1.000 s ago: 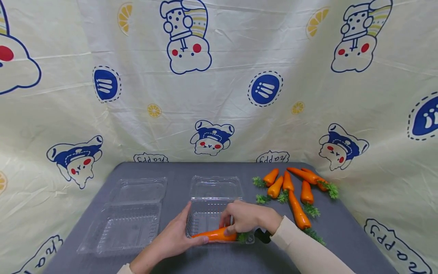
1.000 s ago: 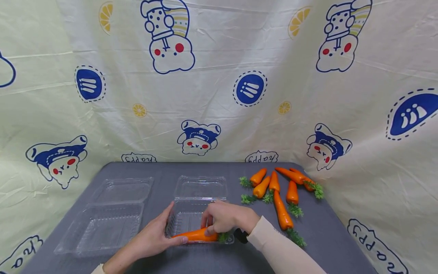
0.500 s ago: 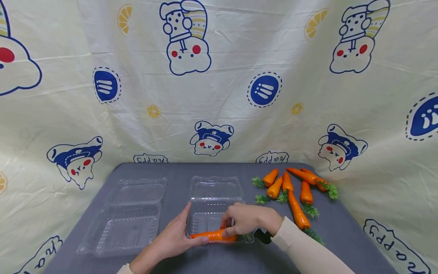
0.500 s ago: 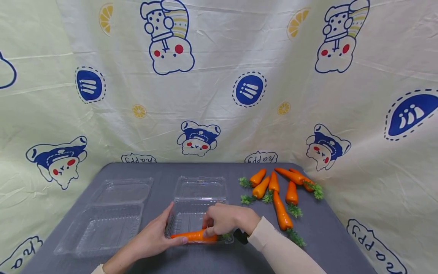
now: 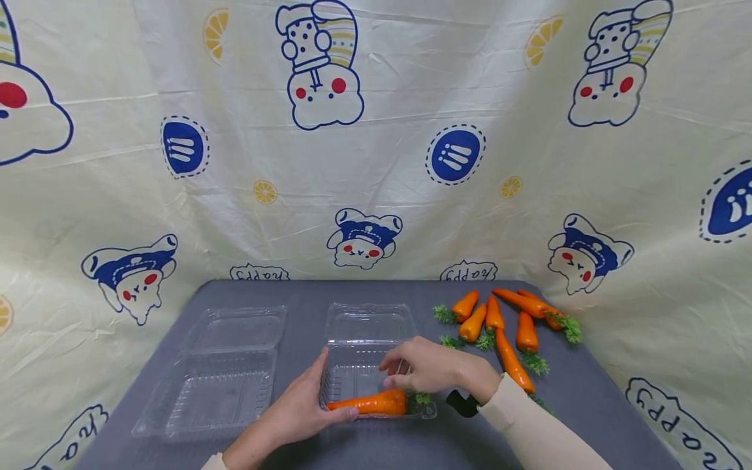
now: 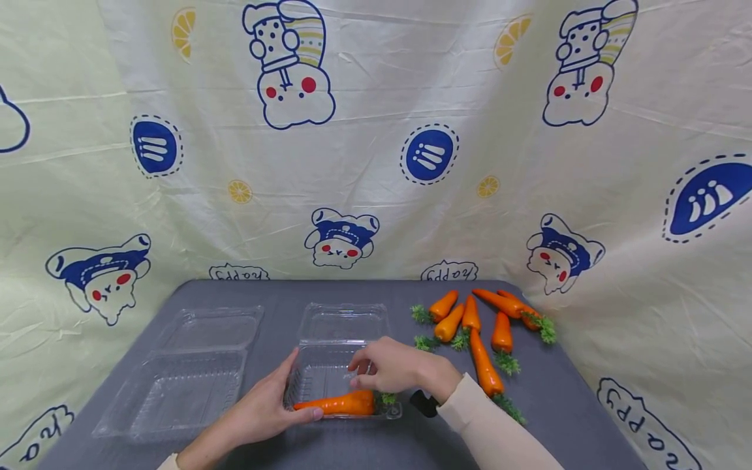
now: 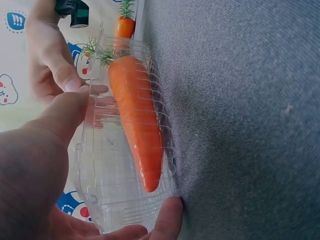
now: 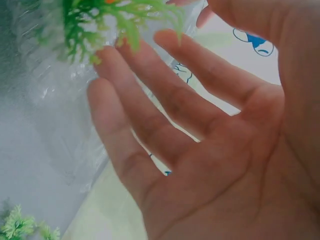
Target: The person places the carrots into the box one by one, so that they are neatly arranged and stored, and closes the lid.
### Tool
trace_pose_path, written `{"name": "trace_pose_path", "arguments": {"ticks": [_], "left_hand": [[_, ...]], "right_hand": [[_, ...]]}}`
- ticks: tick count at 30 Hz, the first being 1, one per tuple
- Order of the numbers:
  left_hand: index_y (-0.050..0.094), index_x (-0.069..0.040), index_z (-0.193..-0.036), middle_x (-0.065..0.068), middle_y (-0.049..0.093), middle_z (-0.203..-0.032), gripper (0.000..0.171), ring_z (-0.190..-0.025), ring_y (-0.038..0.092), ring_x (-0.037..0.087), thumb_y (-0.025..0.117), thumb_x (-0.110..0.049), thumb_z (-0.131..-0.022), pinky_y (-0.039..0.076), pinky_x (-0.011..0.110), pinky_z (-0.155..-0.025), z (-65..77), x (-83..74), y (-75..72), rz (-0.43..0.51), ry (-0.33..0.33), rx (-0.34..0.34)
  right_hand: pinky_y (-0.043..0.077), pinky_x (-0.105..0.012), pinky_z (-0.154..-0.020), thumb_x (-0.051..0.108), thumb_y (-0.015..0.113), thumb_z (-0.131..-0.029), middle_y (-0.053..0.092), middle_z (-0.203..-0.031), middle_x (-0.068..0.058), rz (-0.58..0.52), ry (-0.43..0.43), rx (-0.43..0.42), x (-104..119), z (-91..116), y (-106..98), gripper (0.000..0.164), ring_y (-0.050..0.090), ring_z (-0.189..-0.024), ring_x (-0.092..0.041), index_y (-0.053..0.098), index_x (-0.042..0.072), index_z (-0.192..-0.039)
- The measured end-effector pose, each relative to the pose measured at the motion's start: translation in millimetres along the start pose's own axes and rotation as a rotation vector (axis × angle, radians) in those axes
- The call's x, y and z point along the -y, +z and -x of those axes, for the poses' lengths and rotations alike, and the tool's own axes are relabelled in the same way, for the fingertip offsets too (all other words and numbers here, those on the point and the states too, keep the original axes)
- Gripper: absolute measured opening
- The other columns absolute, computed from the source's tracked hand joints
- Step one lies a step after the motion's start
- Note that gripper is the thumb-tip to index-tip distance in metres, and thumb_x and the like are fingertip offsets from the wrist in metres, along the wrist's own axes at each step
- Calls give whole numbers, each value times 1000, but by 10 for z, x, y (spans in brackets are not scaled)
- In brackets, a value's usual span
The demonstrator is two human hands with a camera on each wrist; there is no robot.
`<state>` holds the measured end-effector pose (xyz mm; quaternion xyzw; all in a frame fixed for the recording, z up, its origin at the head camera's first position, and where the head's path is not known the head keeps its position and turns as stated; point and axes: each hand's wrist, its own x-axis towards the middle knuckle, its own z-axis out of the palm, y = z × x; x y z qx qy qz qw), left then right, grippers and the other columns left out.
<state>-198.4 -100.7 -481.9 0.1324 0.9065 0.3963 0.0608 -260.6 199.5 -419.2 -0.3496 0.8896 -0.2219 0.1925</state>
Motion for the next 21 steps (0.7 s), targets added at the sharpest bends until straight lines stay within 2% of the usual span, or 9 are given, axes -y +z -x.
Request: {"name": "trace_pose_path", "arguments": {"ticks": [10,15,21], "left_hand": [[23,2,-184,35,42,-183,136,-164,52,55,101,-56,-89,45,74,-132,-13,14,5,-11,4,-1],[23,2,-184,35,42,-182,136,-164,51,56,101,-56,-88,45,74,-132,-2,14,8,-9,10,-5],[23,1,-184,34,41,-183,136,-165,50,56,101,-56,-88,45,75,-132,-1,5,0,-11,2,1]], "right_hand": [[68,-52,-106,32,75,-117,85,-135,-2,11,-33,-157,-192,200,-57,34,76,-116,-9,80,13,-145],[69,-52,-102,32,76,-116,85,-133,-3,42,-30,-241,-293,341,-102,31,76,-113,-8,81,16,-142],[69,-47,-97,31,78,-115,84,-131,0,56,14,-329,-423,532,-171,28,75,-110,-7,82,17,-138]]}}
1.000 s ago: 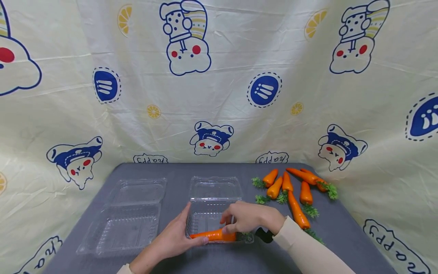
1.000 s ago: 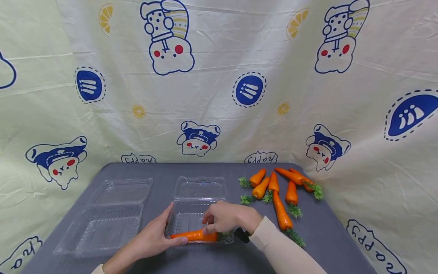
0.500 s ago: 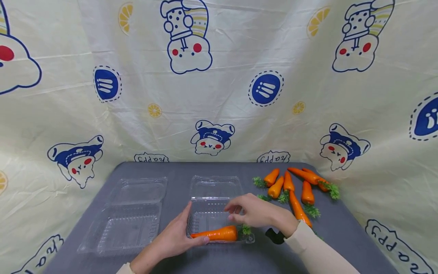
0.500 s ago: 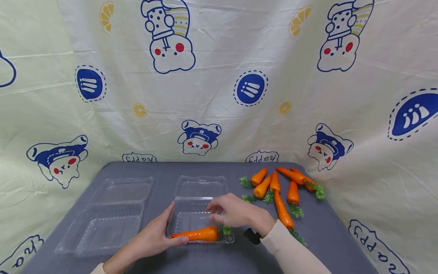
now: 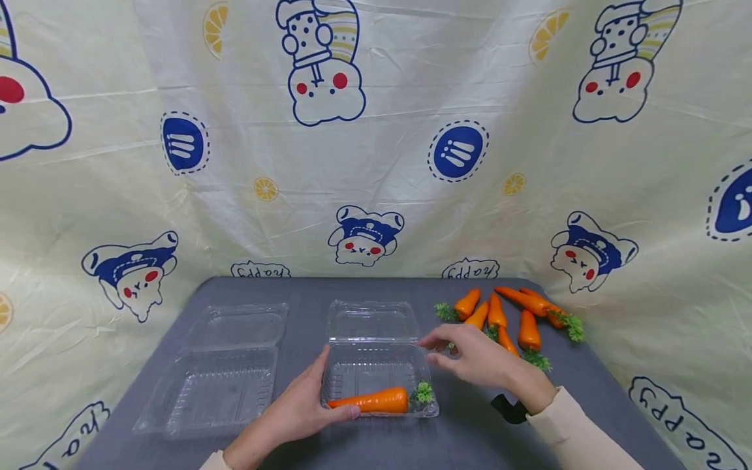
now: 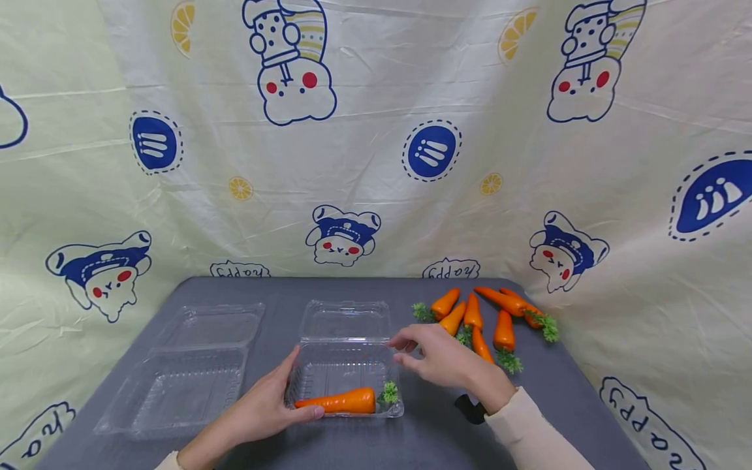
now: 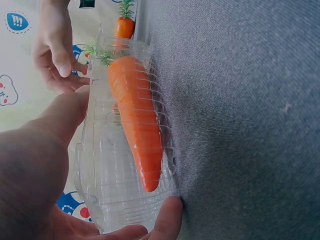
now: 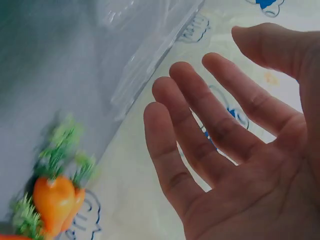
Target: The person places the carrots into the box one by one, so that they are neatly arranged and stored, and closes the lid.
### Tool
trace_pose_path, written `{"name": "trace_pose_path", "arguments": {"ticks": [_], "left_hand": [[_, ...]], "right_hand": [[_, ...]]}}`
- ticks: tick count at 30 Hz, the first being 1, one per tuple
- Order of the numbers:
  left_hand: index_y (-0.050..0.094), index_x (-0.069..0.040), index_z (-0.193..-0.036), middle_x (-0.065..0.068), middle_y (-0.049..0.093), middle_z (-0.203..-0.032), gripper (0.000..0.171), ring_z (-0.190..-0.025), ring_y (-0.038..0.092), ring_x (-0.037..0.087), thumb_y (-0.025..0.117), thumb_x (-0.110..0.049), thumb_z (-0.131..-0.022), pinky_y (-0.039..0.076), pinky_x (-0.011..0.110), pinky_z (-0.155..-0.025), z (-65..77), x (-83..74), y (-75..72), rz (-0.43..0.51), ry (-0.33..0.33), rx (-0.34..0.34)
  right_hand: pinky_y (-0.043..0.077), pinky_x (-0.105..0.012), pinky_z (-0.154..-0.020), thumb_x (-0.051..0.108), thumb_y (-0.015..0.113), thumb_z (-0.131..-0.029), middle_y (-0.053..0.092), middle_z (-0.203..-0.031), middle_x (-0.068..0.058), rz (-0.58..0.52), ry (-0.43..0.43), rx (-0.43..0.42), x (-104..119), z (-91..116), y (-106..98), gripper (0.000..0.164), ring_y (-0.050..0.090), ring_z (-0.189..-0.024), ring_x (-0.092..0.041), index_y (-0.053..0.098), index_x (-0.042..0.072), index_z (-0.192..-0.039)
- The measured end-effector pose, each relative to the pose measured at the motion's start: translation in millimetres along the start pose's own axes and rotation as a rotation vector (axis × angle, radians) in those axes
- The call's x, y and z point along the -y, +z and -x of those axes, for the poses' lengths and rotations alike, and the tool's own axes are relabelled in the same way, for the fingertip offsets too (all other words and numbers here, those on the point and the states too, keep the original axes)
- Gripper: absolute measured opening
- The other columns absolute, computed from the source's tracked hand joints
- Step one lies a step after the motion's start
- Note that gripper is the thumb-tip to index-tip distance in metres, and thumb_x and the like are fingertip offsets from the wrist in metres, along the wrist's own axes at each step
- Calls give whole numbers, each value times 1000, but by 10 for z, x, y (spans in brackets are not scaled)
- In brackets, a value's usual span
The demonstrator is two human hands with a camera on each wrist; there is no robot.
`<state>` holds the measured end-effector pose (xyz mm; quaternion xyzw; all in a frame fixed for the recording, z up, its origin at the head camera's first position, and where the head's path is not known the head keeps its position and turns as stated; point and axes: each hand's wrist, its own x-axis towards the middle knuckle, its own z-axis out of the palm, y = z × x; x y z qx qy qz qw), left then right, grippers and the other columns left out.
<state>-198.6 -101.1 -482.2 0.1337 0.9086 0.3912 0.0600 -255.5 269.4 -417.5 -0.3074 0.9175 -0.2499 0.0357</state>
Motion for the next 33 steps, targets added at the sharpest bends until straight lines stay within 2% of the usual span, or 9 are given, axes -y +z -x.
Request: {"name": "trace_pose_path", "arguments": {"ticks": [6,11,15,22,27,28,31,33], "left_hand": [[22,2,-184,33,40,-184,137,-166,50,55,101,-56,-88,44,74,-133,-17,-9,-18,1,-3,2],[22,2,-184,33,40,-184,137,-166,50,54,101,-56,-88,44,74,-133,-13,-8,-17,2,-6,7],[22,1,-184,33,40,-184,137,-166,50,54,101,-56,-88,44,74,-133,-9,-6,-11,7,-11,10],[22,1,-184,33,40,-184,137,-166,50,54,101,-56,-88,43,74,-134,-9,28,1,4,-4,5],[21,-1,-185,32,40,-184,137,-166,50,54,101,-57,-89,44,73,-134,-11,47,14,2,2,6],[21,-1,-185,32,40,-184,137,-166,50,54,101,-56,-89,44,74,-133,-12,46,13,3,0,6],[20,-1,-186,33,40,-184,137,-166,50,54,101,-56,-89,44,74,-133,-16,44,7,7,2,7],[20,-1,-186,33,40,-184,137,-166,50,54,100,-56,-89,44,74,-133,-18,44,2,10,2,10]], "right_hand": [[68,-37,-94,28,80,-113,85,-125,9,24,48,-92,-179,137,-117,21,76,-107,-4,84,24,-134],[66,-31,-88,21,83,-111,84,-120,9,46,90,-152,-327,264,-187,21,72,-103,-4,84,26,-131],[61,-26,-80,22,85,-110,83,-117,9,69,112,-189,-441,362,-219,20,69,-98,-2,84,27,-129],[59,-27,-77,25,86,-109,82,-123,5,119,161,-237,-628,521,-241,22,65,-92,-1,84,26,-131],[48,-26,-70,25,90,-106,73,-104,6,176,212,-255,-790,630,-255,25,56,-81,-4,84,20,-129],[49,-28,-71,26,90,-105,71,-101,6,190,217,-255,-820,648,-259,27,56,-81,-4,84,18,-130],[50,-29,-74,31,91,-104,72,-104,3,220,256,-248,-898,696,-258,34,56,-80,-4,83,16,-133],[52,-31,-75,34,91,-104,77,-112,-2,236,280,-244,-947,725,-250,39,58,-82,-6,82,15,-136]]}}
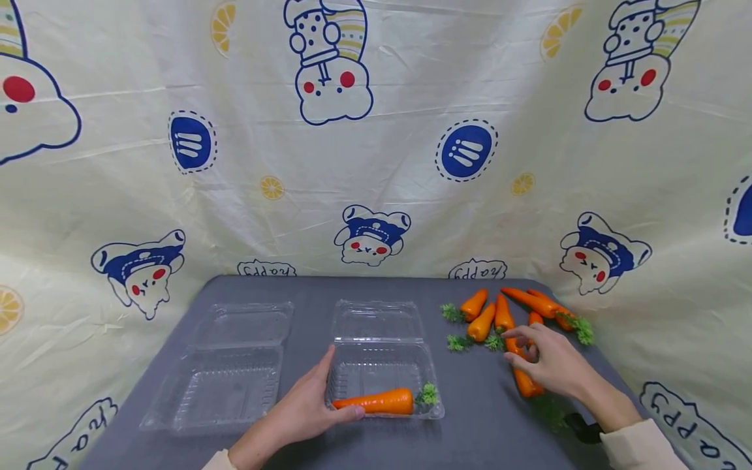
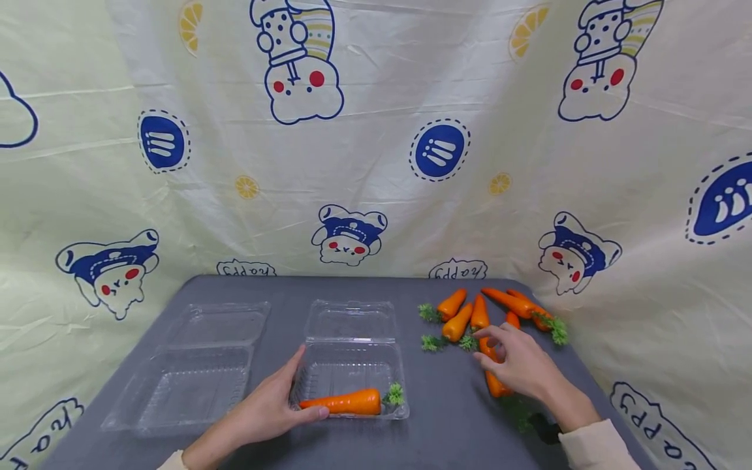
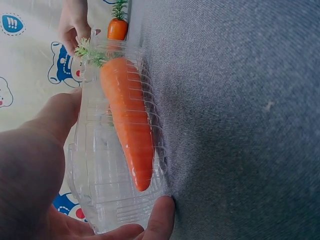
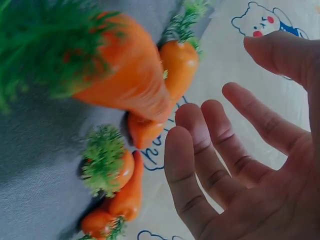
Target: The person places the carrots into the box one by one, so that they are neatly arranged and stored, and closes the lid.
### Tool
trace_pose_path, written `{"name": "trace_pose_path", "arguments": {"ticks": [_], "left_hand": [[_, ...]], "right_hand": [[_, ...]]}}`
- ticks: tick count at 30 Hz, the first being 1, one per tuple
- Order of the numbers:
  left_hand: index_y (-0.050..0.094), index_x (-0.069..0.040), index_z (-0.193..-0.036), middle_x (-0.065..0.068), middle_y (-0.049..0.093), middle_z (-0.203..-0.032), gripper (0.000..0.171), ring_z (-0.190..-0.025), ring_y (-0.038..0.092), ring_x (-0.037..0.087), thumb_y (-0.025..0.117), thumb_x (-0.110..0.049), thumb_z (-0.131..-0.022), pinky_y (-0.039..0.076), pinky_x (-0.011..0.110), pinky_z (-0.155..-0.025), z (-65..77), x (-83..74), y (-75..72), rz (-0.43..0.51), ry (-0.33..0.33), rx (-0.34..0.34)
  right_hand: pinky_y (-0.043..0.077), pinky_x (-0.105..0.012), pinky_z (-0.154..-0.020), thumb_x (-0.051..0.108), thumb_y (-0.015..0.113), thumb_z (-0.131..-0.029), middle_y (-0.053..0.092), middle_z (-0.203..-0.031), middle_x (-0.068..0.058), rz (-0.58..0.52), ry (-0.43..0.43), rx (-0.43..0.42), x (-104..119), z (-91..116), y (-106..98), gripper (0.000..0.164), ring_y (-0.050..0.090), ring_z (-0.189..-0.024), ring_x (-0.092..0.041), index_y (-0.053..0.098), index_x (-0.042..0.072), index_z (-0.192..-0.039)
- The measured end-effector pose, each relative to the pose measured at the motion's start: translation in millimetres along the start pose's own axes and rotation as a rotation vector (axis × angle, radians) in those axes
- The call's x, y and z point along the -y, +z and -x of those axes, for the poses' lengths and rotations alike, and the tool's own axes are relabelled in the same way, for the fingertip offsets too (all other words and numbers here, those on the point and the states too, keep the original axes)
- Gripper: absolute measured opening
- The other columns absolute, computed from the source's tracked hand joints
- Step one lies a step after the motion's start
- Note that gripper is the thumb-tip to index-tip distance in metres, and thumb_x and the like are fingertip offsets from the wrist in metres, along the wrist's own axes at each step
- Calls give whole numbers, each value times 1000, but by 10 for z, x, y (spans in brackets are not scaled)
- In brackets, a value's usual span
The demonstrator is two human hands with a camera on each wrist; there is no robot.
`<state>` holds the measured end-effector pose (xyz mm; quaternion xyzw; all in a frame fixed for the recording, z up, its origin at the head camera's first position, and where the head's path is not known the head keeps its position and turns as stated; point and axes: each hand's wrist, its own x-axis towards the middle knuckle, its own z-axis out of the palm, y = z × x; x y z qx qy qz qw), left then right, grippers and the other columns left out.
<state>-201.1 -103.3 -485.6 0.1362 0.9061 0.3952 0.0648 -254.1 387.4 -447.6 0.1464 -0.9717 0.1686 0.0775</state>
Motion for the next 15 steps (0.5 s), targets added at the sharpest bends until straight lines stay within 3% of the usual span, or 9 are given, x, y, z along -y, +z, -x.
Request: {"name": "trace_pose_path", "arguments": {"ticks": [5,15], "left_hand": [[20,-1,-186,33,41,-184,136,-165,51,54,100,-56,-90,44,75,-133,0,-5,2,4,1,0],[21,-1,-185,35,42,-182,136,-164,52,55,100,-56,-90,46,75,-132,1,-1,3,0,3,-3]], "right_hand": [[52,-31,-71,39,91,-104,77,-124,-12,4,63,38,-103,24,10,48,59,-82,-10,80,11,-142],[57,-42,-74,56,89,-102,73,-121,-17,39,154,82,-236,36,45,79,63,-84,-18,68,3,-157]]}}
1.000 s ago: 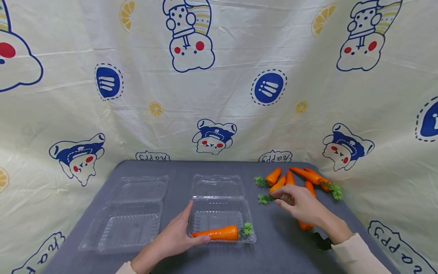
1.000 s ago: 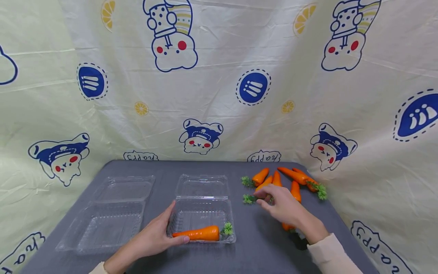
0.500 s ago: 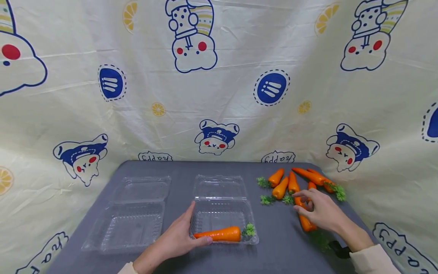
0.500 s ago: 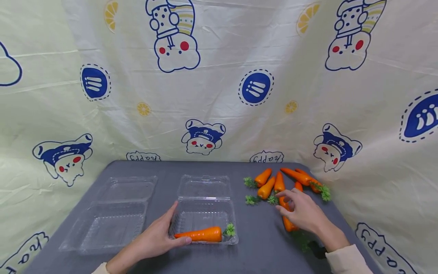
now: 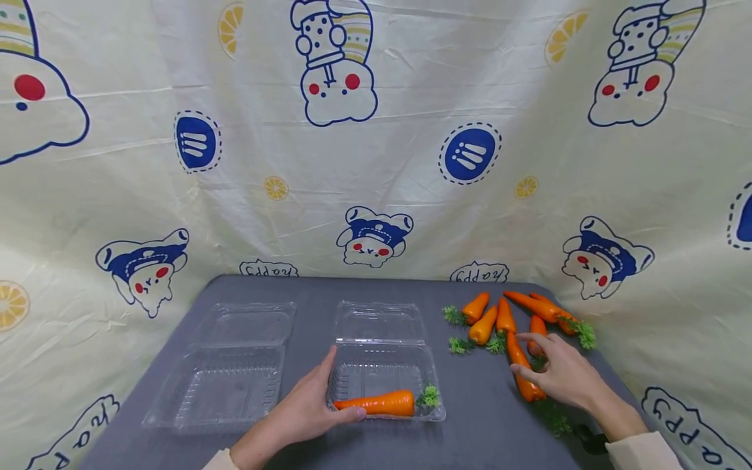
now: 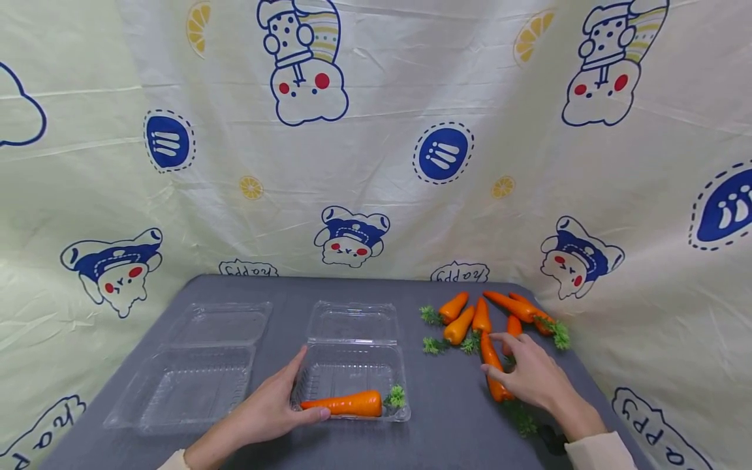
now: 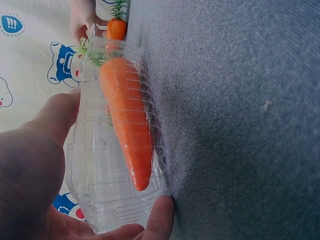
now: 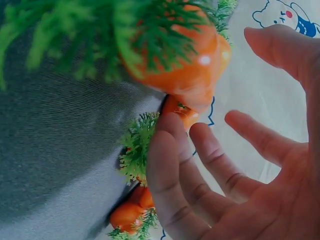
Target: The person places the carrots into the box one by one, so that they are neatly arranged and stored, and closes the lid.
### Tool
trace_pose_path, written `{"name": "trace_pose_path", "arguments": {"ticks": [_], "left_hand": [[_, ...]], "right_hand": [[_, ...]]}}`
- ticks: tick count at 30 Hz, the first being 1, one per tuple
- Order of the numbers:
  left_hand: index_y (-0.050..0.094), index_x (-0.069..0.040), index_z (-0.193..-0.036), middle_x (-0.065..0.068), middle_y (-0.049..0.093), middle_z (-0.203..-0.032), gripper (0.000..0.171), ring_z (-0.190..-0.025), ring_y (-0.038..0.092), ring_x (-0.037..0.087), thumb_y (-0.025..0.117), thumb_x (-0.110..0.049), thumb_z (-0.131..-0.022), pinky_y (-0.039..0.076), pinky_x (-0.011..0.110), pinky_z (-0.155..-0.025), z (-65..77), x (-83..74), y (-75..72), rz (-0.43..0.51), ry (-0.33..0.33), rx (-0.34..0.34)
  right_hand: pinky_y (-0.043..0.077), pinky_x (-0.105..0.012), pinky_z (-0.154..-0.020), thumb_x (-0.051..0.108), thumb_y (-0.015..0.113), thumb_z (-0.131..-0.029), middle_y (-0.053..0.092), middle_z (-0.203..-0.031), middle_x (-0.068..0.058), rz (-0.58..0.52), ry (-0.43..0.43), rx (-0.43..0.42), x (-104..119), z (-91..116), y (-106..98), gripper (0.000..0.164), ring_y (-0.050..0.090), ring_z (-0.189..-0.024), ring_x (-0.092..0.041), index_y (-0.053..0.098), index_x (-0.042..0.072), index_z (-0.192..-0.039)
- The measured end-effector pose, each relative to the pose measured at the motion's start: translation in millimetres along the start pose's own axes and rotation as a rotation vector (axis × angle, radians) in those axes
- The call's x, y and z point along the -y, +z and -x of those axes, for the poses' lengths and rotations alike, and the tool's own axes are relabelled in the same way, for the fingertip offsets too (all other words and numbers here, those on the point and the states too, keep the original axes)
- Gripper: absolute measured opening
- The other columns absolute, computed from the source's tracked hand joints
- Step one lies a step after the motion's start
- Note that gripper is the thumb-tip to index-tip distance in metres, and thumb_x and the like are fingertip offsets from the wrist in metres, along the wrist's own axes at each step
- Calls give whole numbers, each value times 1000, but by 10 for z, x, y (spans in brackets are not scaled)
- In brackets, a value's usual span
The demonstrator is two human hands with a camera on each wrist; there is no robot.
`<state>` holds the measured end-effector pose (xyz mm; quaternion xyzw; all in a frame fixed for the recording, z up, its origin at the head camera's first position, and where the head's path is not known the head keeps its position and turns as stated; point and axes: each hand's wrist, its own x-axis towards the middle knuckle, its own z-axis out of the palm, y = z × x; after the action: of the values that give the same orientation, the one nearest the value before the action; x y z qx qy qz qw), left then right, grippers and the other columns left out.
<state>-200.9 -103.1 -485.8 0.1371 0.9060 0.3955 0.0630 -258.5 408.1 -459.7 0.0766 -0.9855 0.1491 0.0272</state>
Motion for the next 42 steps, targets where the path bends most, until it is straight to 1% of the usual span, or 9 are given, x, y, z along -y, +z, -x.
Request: {"name": "trace_pose_path", "arguments": {"ticks": [2,5,8,16,22,27,33,37,42], "left_hand": [[21,-1,-185,34,42,-182,136,-164,52,55,99,-57,-90,46,75,-131,-4,0,0,-3,0,2],[21,0,-185,34,42,-183,136,-163,53,55,99,-57,-90,46,75,-132,-12,3,1,-9,4,2],[22,1,-184,35,43,-182,136,-163,53,55,99,-57,-90,46,75,-132,-13,9,5,-13,10,-2],[22,1,-185,35,43,-182,136,-163,53,56,99,-58,-89,45,75,-132,4,25,13,-12,5,-11],[22,1,-184,36,44,-181,136,-163,53,55,99,-58,-90,46,74,-132,4,25,13,-17,18,-18],[21,0,-185,34,44,-182,135,-163,54,54,98,-58,-90,47,74,-131,0,9,3,-22,16,-10],[21,-2,-186,34,44,-182,136,-163,53,54,98,-60,-90,47,73,-131,-30,-5,1,-23,16,-8],[20,-3,-186,33,44,-182,136,-163,53,53,98,-60,-90,47,73,-132,-33,-2,3,-25,10,-3],[21,-1,-185,34,44,-182,136,-163,54,54,98,-60,-90,46,74,-132,-6,9,11,-30,11,-11]], "right_hand": [[61,-50,-78,59,89,-101,74,-123,-19,6,13,3,-14,1,12,85,67,-91,-24,65,2,-160],[63,-64,-85,61,89,-100,75,-124,-23,12,32,16,-35,-6,37,91,72,-103,-35,61,2,-163],[62,-69,-89,62,90,-99,76,-123,-23,11,46,27,-48,-18,62,96,73,-107,-38,59,0,-165],[65,-62,-86,61,93,-96,81,-117,-20,-12,57,71,-50,-53,131,101,74,-101,-33,57,-6,-163],[65,-60,-85,56,93,-97,82,-113,-17,-28,60,82,-47,-66,146,96,75,-99,-31,59,-8,-160],[63,-52,-79,52,93,-98,81,-106,-11,-30,70,89,-42,-77,148,95,70,-90,-25,57,-9,-161],[56,-41,-71,49,92,-99,80,-101,-9,-41,86,92,-47,-64,139,93,66,-82,-22,55,-9,-162],[53,-39,-68,45,92,-100,79,-98,-7,-56,84,86,-52,-58,139,90,64,-77,-20,54,-10,-162],[55,-39,-67,42,90,-101,79,-98,-6,-75,88,95,-54,-55,154,89,65,-75,-18,53,-9,-163]]}}
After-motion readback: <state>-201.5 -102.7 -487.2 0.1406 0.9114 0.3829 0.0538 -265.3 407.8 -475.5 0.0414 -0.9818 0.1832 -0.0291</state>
